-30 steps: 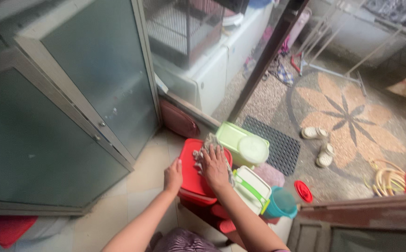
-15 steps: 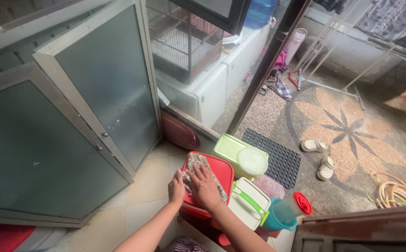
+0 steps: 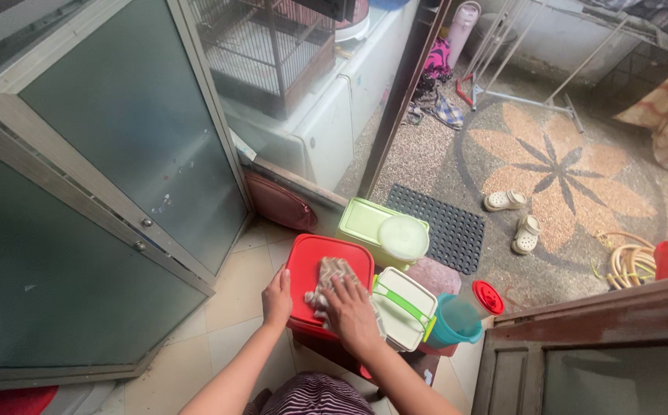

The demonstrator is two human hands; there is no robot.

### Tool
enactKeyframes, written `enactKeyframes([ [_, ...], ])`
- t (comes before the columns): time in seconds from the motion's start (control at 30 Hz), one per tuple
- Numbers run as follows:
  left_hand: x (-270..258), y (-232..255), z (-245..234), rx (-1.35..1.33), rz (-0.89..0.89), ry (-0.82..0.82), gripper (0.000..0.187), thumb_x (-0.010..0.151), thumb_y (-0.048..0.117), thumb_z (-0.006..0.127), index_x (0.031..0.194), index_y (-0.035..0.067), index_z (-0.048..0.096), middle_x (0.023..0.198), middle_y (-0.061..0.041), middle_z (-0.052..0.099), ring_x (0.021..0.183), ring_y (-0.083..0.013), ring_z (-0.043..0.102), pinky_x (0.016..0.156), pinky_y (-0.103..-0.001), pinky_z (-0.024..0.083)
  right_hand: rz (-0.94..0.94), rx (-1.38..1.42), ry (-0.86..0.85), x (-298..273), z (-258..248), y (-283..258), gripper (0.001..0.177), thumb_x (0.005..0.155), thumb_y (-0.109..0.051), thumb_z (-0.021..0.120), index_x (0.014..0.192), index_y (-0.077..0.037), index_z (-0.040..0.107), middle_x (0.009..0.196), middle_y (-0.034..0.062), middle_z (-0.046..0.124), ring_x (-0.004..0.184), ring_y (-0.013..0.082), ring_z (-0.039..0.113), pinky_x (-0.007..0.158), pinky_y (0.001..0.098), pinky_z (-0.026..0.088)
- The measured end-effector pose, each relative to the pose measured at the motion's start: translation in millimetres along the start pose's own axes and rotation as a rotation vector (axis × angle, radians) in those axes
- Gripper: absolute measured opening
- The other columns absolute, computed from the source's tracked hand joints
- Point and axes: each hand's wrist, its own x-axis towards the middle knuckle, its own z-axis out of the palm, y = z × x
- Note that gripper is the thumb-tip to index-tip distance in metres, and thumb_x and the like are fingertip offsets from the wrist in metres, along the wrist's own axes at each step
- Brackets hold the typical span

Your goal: The person wipes the exterior of a red plastic container with a patterned cloth. They rotate the container to clean different sides and then place the lid back on top. The person is standing in a doorway area with other containers nearby.

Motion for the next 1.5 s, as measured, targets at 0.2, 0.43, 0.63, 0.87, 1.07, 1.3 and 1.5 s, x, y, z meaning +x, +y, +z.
enactKeyframes([
  [0.2, 2.3, 4.4, -2.7, 0.079, -0.010, -0.036, 0.044, 0.105, 0.037, 0.043, 0.135, 0.015, 0.065, 0.120, -0.020, 0.071, 0.111, -0.0407, 0.067, 0.095, -0.047, 0.053, 0.204, -0.007, 0.028, 39.0, -12.1, 24.9, 0.052, 0.094, -0.037, 0.061, 0.140, -0.014, 0.056, 0.155, 0.0201, 0.042, 0.144, 0.0466, 0.030, 0.114, 0.0588, 0.023],
  [0.43, 4.6, 0.9, -0.7, 0.107, -0.011, -0.036, 0.045, 0.106, 0.039, 0.042, 0.135, 0.013, 0.064, 0.119, -0.021, 0.071, 0.110, -0.0428, 0.066, 0.094, -0.049, 0.053, 0.121, -0.026, 0.205, 82.8, 34.8, 25.7, 0.052, 0.096, -0.037, 0.059, 0.140, -0.011, 0.057, 0.155, 0.0237, 0.043, 0.147, 0.0484, 0.030, 0.119, 0.0534, 0.024],
  [0.63, 3.8, -5.2, 3.8, 0.052, -0.026, -0.023, 0.050, 0.106, 0.042, 0.036, 0.134, 0.012, 0.065, 0.122, -0.020, 0.070, 0.111, -0.0448, 0.064, 0.094, -0.051, 0.050, -0.074, 0.038, 0.192, 97.7, 40.6, 8.7, 0.048, 0.096, -0.031, 0.062, 0.139, -0.009, 0.061, 0.154, 0.0217, 0.048, 0.145, 0.0461, 0.036, 0.120, 0.0524, 0.028],
  [0.87, 2.1, -25.8, 18.4, -0.002, -0.112, 0.067, 0.058, 0.110, 0.045, 0.033, 0.122, 0.004, 0.072, 0.115, -0.023, 0.073, 0.111, -0.0445, 0.067, 0.095, -0.050, 0.051, -0.176, 0.192, 0.153, 73.8, 35.8, -7.5, 0.044, 0.091, -0.027, 0.070, 0.133, -0.012, 0.067, 0.150, 0.0154, 0.055, 0.140, 0.0399, 0.046, 0.118, 0.0520, 0.034],
  [1.07, -3.5, -0.3, 7.5, -0.098, -0.091, 0.096, 0.052, 0.104, 0.044, 0.041, 0.124, 0.007, 0.072, 0.115, -0.022, 0.072, 0.108, -0.0424, 0.068, 0.090, -0.047, 0.053, -0.228, 0.223, 0.092, 42.3, 32.0, -13.5, 0.043, 0.089, -0.023, 0.071, 0.131, -0.013, 0.070, 0.149, 0.0142, 0.056, 0.138, 0.0392, 0.049, 0.115, 0.0490, 0.037],
  [1.3, -4.9, 12.1, 2.0, 0.006, -0.082, 0.079, 0.047, 0.106, 0.041, 0.043, 0.127, 0.012, 0.072, 0.115, -0.020, 0.073, 0.107, -0.0413, 0.069, 0.091, -0.047, 0.053, -0.261, 0.209, 0.082, 16.1, 18.5, -13.6, 0.038, 0.093, -0.025, 0.070, 0.128, -0.012, 0.070, 0.147, 0.0130, 0.058, 0.141, 0.0385, 0.048, 0.118, 0.0480, 0.036],
  [1.5, -9.4, 19.4, -6.2, -0.008, -0.033, 0.036, 0.045, 0.106, 0.038, 0.041, 0.130, 0.012, 0.069, 0.115, -0.020, 0.073, 0.107, -0.0415, 0.068, 0.090, -0.047, 0.053, -0.218, 0.170, 0.014, 3.0, 7.9, -6.9, 0.043, 0.093, -0.026, 0.067, 0.133, -0.012, 0.066, 0.151, 0.0149, 0.053, 0.142, 0.0378, 0.045, 0.119, 0.0476, 0.032],
])
